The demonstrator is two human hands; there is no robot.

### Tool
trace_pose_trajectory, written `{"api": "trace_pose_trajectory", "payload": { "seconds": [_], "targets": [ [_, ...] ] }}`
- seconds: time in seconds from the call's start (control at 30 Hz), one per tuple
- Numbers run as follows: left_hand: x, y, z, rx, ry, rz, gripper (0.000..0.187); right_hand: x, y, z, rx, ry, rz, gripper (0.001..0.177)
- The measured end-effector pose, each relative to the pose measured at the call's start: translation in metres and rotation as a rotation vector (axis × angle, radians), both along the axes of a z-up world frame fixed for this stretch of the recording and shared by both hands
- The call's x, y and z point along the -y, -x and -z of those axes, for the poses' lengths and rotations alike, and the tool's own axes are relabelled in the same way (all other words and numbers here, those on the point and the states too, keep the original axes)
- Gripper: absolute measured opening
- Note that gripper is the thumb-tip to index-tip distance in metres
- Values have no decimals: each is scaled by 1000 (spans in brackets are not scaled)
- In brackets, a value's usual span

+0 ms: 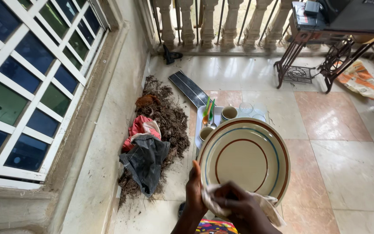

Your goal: The person arranges several plates on a table, then moves to a separate workstation to wipe the plates, a small bowl, and a spoon with a cloth.

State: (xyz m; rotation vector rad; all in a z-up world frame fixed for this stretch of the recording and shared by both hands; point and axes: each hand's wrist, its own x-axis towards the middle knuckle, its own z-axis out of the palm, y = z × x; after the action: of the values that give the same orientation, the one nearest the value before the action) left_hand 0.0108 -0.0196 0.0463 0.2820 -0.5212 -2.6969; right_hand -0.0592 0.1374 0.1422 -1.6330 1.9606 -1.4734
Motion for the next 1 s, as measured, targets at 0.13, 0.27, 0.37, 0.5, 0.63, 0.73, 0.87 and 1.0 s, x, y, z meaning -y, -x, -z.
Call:
{"api": "trace_pose_trajectory", "payload": {
  "seconds": [0.13,0.27,0.37,0.5,0.63,0.73,0.87,1.0],
  "targets": [
    [5,4,-23,35,1,-57,66,-31,46,16,745,-575,-39,16],
    [8,-1,-10,69,216,-163,65,-59,98,-11,153,-401,-230,26],
    [9,0,-9,34,215,-137,64,-50,116,-43,-6,-191,-72,32],
    [4,-3,-18,77,183,-75,62,-2,110,-64,-296,115,388,45],
    [5,-8,-25,12,231,-127,65,30,99,-56,-573,-16,477,52],
    [16,-8,-28,-7,244,-189,63,26,80,-28,-501,-19,605,44],
    [21,-6,-16,229,174,-317,59,7,41,32,-225,-45,429,53],
    [34,-6,3,242,259,-304,57,-8,3,112,-241,-80,236,33]
  ]
}}
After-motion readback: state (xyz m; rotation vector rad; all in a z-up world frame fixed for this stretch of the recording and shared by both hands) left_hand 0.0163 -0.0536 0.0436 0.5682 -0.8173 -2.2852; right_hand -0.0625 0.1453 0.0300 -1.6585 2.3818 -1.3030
